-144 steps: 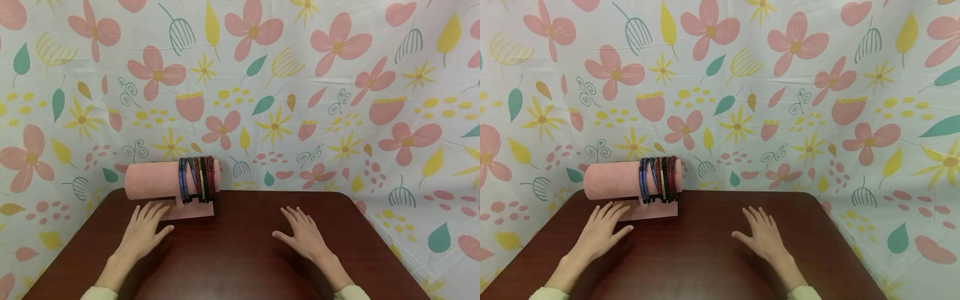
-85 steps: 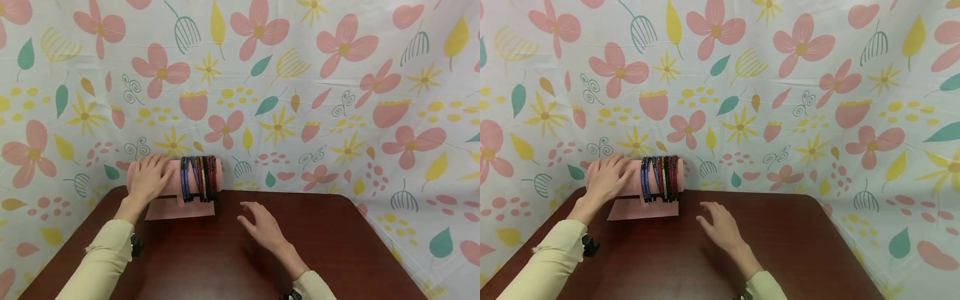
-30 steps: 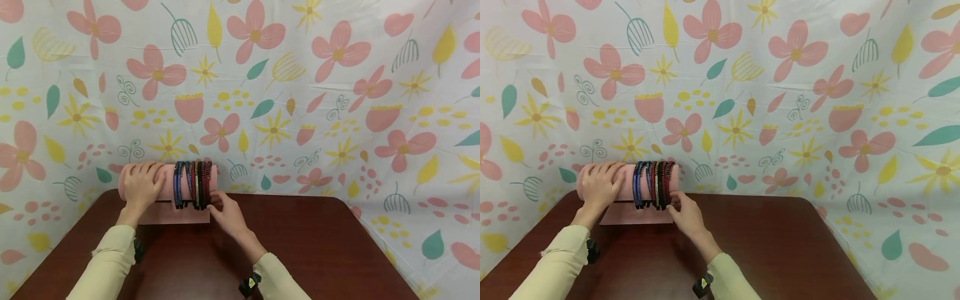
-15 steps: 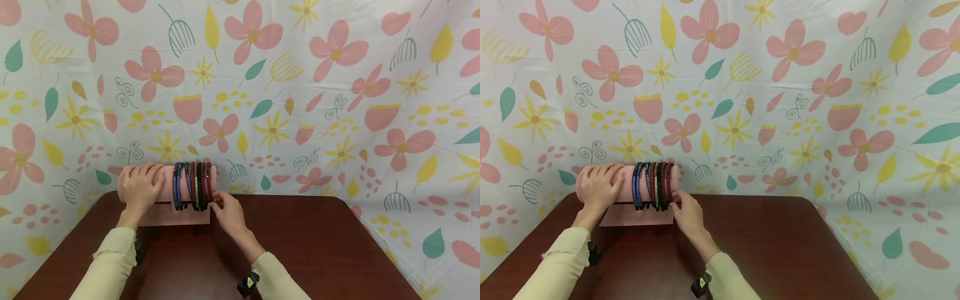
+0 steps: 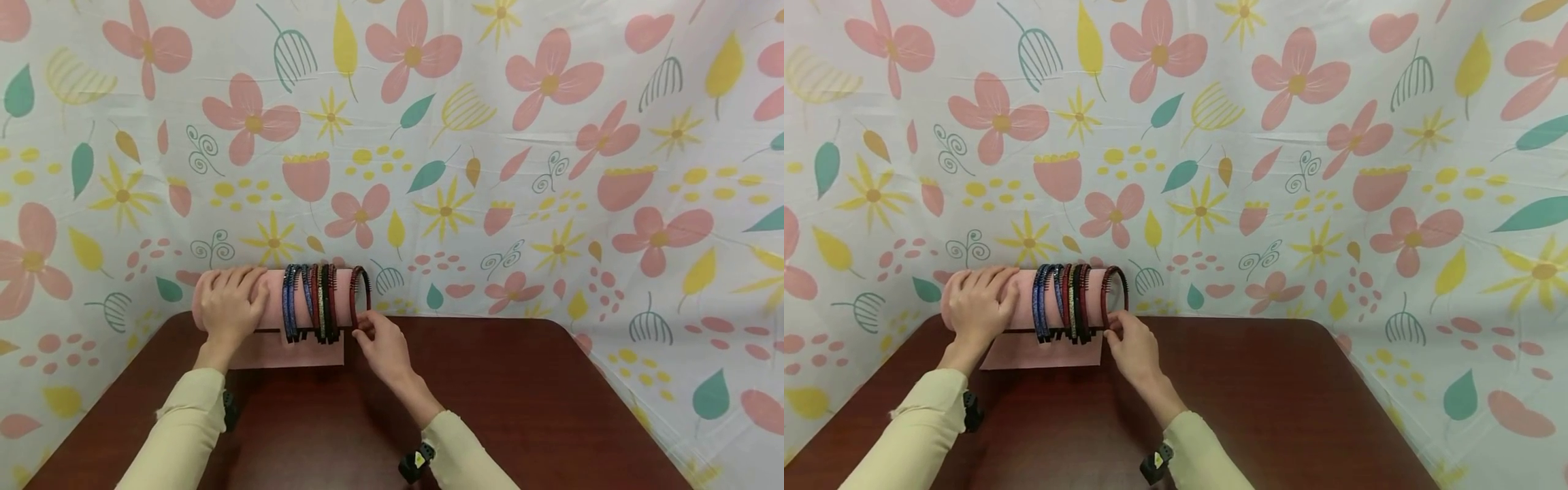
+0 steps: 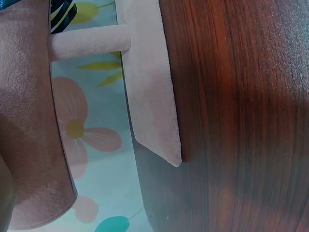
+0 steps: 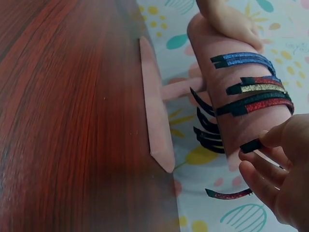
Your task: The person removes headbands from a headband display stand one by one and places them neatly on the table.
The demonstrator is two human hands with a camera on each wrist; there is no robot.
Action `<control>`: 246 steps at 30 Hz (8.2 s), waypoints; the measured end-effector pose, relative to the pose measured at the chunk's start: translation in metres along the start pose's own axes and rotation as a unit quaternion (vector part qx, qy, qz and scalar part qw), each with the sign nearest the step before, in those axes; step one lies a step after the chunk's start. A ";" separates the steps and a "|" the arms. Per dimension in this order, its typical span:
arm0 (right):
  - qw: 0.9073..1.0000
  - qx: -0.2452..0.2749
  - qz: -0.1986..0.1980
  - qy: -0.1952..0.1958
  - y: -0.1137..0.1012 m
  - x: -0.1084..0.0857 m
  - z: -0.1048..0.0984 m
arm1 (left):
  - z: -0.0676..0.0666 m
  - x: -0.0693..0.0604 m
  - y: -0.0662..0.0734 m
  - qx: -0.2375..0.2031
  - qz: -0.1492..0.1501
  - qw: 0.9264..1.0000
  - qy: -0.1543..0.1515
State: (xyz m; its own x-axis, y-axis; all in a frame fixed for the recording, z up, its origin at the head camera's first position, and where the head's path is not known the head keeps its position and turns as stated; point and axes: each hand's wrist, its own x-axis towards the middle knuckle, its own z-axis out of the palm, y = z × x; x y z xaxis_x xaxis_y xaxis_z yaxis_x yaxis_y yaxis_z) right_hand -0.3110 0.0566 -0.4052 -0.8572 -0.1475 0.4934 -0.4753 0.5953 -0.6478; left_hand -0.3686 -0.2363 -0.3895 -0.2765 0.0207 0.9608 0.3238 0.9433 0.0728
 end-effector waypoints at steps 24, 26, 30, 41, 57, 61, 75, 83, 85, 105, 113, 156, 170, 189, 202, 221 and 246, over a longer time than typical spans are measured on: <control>0.997 -0.072 -0.028 0.013 0.026 -0.016 -0.019 | 0.002 0.002 -0.001 0.004 0.014 1.000 0.023; 0.996 -0.077 -0.031 0.007 0.028 -0.018 -0.019 | 0.003 0.002 0.000 0.005 0.017 0.999 0.027; 0.996 -0.082 -0.035 -0.003 0.030 -0.021 -0.020 | 0.003 0.002 0.000 0.006 0.017 0.999 0.032; 0.994 -0.091 -0.034 -0.058 0.039 -0.029 -0.013 | 0.000 0.003 0.001 0.008 0.014 1.000 0.023; 0.986 -0.114 -0.025 -0.122 0.048 -0.035 0.007 | 0.006 0.001 -0.002 0.005 0.017 0.999 0.030; 0.983 -0.106 -0.009 -0.149 0.051 -0.035 0.012 | 0.004 0.001 -0.003 0.009 0.017 0.999 0.033; 0.978 -0.072 0.015 -0.197 0.051 -0.036 0.020 | 0.004 0.002 -0.001 0.002 0.016 0.999 0.029; 0.975 -0.064 0.022 -0.211 0.054 -0.036 0.022 | 0.003 0.002 0.001 -0.001 0.011 1.000 0.027; 0.974 -0.063 0.026 -0.215 0.053 -0.035 0.022 | 0.003 0.002 0.001 0.000 0.011 1.000 0.027; 0.984 -0.067 -0.006 -0.162 0.038 -0.024 0.006 | 0.003 0.000 -0.003 0.006 0.011 1.000 0.025; 0.990 -0.031 0.006 -0.134 0.027 -0.016 -0.001 | 0.004 0.000 -0.004 0.005 0.009 1.000 0.020; 0.998 0.020 0.021 -0.061 -0.016 0.004 0.025 | 0.004 0.000 -0.002 0.007 0.007 1.000 0.027; 0.998 0.044 0.005 -0.047 -0.012 0.007 0.020 | 0.003 0.000 -0.001 0.003 0.007 0.999 0.036; 0.997 0.048 0.016 -0.049 0.000 0.006 0.004 | 0.003 0.001 0.000 0.006 0.010 0.999 0.036; 0.998 0.034 0.024 -0.046 0.017 0.001 -0.016 | 0.003 0.002 0.000 0.005 0.011 0.999 0.037; 0.999 -0.026 0.020 -0.017 0.051 -0.013 -0.041 | 0.002 -0.001 -0.004 0.003 0.007 0.999 0.033; 0.995 -0.063 0.055 -0.045 0.084 -0.032 -0.066 | 0.006 -0.001 -0.003 -0.003 0.009 0.999 0.038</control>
State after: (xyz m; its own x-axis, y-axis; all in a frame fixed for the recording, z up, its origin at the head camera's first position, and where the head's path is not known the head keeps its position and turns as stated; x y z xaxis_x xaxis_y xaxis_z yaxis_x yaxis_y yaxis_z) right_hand -0.3105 0.1633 -0.4367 -0.9195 -0.1421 0.3666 -0.3538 0.7057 -0.6139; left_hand -0.3745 -0.2374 -0.3922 -0.2014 0.0114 0.9794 0.3327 0.9413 0.0575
